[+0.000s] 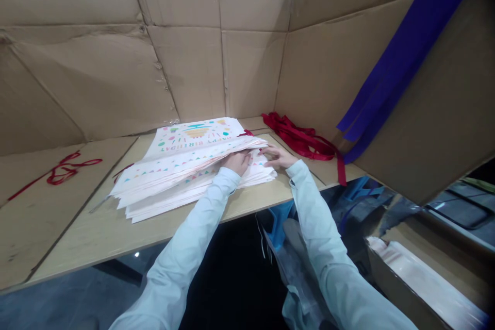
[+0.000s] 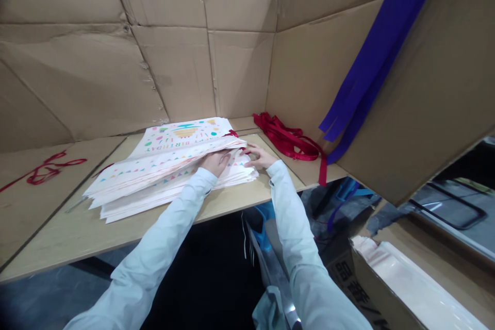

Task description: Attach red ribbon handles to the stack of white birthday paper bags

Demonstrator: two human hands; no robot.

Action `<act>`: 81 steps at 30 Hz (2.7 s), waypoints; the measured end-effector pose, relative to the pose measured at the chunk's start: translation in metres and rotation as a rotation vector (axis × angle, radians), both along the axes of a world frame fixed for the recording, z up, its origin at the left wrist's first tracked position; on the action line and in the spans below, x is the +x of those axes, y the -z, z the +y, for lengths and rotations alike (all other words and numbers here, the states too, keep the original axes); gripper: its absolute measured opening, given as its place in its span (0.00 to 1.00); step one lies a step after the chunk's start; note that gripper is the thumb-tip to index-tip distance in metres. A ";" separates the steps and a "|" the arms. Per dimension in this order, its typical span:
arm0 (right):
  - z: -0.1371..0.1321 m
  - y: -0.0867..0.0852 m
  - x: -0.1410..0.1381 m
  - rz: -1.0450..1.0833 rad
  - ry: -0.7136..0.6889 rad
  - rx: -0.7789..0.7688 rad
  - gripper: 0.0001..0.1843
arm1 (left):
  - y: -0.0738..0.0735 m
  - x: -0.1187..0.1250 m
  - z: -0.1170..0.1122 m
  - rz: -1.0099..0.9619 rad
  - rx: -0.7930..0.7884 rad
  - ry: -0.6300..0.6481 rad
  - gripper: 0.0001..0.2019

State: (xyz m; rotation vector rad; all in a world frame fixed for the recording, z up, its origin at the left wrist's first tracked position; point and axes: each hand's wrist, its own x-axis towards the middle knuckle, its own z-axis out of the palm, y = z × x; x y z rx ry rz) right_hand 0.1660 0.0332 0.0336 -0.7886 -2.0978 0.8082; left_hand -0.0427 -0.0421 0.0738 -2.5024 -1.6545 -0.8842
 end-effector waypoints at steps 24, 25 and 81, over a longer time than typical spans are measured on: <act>0.000 -0.002 -0.001 -0.053 0.000 -0.024 0.26 | 0.009 -0.002 0.006 -0.038 0.042 0.141 0.20; 0.002 0.000 -0.002 -0.049 0.025 -0.020 0.25 | 0.009 -0.002 0.006 -0.040 0.036 0.145 0.20; 0.007 0.007 -0.002 0.050 0.172 -0.010 0.23 | 0.012 0.002 0.006 0.019 -0.056 0.222 0.18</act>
